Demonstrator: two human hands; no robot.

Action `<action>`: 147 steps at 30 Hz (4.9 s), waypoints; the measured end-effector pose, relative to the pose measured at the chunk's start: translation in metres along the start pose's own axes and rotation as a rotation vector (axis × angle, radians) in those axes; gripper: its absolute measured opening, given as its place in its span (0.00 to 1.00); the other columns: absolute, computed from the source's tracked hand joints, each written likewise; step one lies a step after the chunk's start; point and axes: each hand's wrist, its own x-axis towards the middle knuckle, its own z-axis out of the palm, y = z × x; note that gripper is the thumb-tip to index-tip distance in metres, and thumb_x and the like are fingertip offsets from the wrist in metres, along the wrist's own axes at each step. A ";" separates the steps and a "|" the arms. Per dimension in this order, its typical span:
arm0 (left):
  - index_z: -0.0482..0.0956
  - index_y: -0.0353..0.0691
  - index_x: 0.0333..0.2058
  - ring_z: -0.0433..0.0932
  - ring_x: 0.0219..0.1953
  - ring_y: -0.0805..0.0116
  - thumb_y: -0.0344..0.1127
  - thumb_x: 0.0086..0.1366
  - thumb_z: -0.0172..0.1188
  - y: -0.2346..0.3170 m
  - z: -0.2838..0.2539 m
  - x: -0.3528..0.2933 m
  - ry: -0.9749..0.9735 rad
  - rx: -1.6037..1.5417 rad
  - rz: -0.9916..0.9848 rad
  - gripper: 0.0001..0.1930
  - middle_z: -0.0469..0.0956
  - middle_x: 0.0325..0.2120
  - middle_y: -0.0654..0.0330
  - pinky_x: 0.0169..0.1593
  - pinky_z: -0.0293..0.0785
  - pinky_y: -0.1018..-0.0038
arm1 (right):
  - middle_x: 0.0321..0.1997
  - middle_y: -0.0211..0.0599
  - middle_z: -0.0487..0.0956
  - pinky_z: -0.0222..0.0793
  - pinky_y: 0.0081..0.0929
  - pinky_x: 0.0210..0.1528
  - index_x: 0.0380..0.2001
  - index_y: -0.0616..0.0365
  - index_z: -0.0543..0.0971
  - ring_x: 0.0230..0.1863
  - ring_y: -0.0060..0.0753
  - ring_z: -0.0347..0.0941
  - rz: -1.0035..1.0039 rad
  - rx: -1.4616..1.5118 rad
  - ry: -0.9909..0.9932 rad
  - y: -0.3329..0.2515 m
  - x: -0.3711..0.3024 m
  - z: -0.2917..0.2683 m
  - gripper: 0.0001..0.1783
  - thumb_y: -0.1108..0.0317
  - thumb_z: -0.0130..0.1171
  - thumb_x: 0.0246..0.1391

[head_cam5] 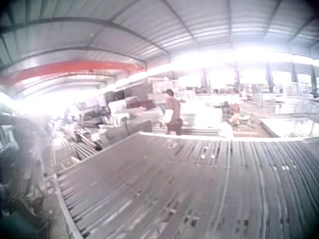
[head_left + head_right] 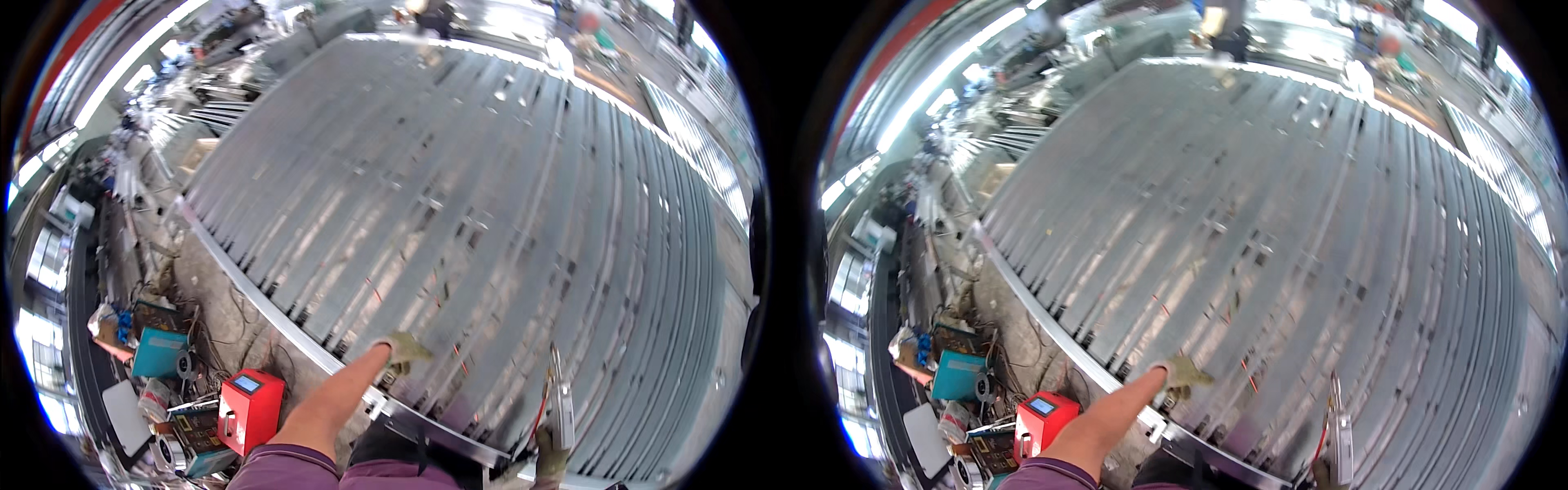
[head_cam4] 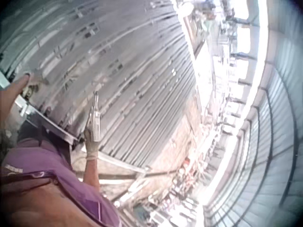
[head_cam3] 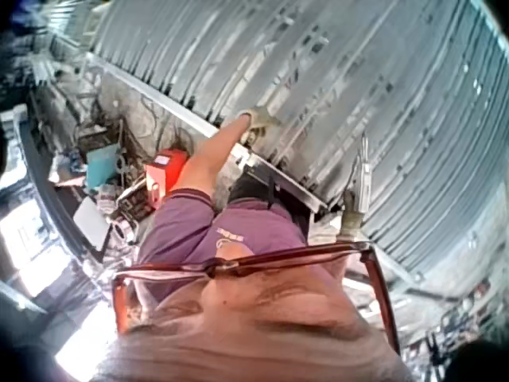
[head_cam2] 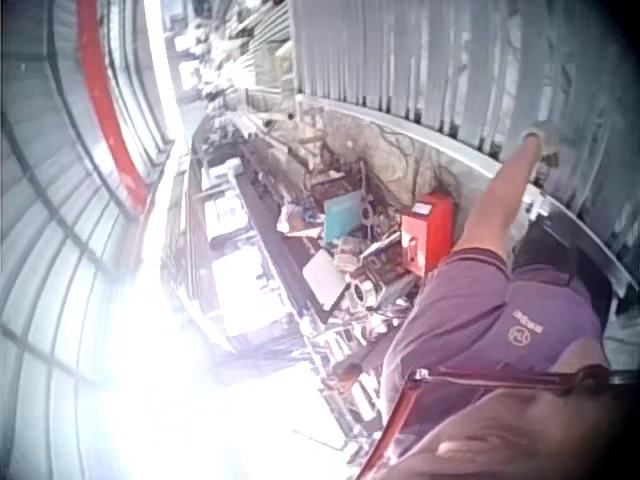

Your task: The person positions long metal bars onto a large metal frame structure and then uses a handheld welding tool to weld the bars to the frame. The person repeats this process for multiple bars along the length of the frame.

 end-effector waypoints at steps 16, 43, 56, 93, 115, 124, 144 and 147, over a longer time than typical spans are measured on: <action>0.70 0.31 0.69 0.89 0.32 0.46 0.63 0.69 0.65 -0.010 0.005 0.013 -0.065 -0.176 0.005 0.44 0.88 0.41 0.36 0.41 0.87 0.55 | 0.62 0.36 0.63 0.58 0.29 0.62 0.70 0.52 0.65 0.61 0.26 0.58 0.159 -0.212 -0.275 -0.057 -0.004 -0.023 0.38 0.58 0.71 0.63; 0.72 0.43 0.71 0.86 0.28 0.52 0.66 0.64 0.70 0.000 -0.002 0.003 -0.077 -0.166 -0.070 0.45 0.89 0.40 0.41 0.39 0.86 0.58 | 0.70 0.40 0.61 0.55 0.30 0.71 0.76 0.50 0.60 0.70 0.28 0.56 0.305 -0.161 -0.989 -0.018 0.051 0.045 0.43 0.54 0.70 0.65; 0.81 0.18 0.50 0.88 0.25 0.55 0.65 0.64 0.72 0.002 -0.009 0.012 -0.077 -0.177 0.041 0.43 0.88 0.32 0.40 0.29 0.87 0.63 | 0.57 0.37 0.87 0.74 0.25 0.59 0.67 0.59 0.77 0.56 0.27 0.80 0.269 -0.435 -0.892 -0.092 -0.012 -0.028 0.29 0.62 0.70 0.67; 0.87 0.26 0.39 0.85 0.24 0.57 0.66 0.61 0.73 -0.002 -0.007 0.013 0.047 -0.070 0.021 0.38 0.86 0.25 0.48 0.35 0.84 0.60 | 0.48 0.32 0.88 0.77 0.27 0.45 0.68 0.50 0.79 0.42 0.21 0.78 0.186 -0.396 -1.206 -0.053 0.087 0.159 0.33 0.50 0.72 0.65; 0.89 0.40 0.51 0.88 0.47 0.52 0.66 0.60 0.70 0.014 -0.001 0.025 0.245 0.386 0.061 0.35 0.89 0.43 0.50 0.54 0.82 0.56 | 0.34 0.29 0.84 0.73 0.27 0.34 0.51 0.61 0.85 0.32 0.23 0.77 0.185 -0.407 -0.887 -0.089 0.075 0.068 0.19 0.58 0.69 0.64; 0.89 0.41 0.53 0.88 0.50 0.50 0.65 0.53 0.74 0.026 -0.016 0.028 0.194 0.529 0.093 0.38 0.88 0.48 0.49 0.56 0.82 0.56 | 0.27 0.30 0.80 0.71 0.26 0.28 0.51 0.62 0.82 0.25 0.24 0.76 0.456 -0.307 -0.695 -0.116 -0.034 0.016 0.16 0.63 0.65 0.66; 0.91 0.39 0.46 0.89 0.41 0.52 0.65 0.55 0.71 0.016 -0.018 0.024 0.236 0.486 0.159 0.34 0.90 0.36 0.51 0.50 0.84 0.57 | 0.54 0.37 0.87 0.77 0.28 0.53 0.71 0.49 0.75 0.48 0.28 0.80 -0.025 -0.407 -1.241 -0.057 0.092 0.171 0.38 0.42 0.70 0.65; 0.91 0.40 0.46 0.89 0.41 0.52 0.65 0.55 0.71 0.016 -0.019 0.023 0.242 0.479 0.163 0.34 0.90 0.35 0.52 0.50 0.84 0.57 | 0.42 0.32 0.87 0.77 0.28 0.39 0.71 0.44 0.76 0.35 0.24 0.77 0.003 -0.453 -1.239 -0.047 0.094 0.170 0.38 0.40 0.69 0.64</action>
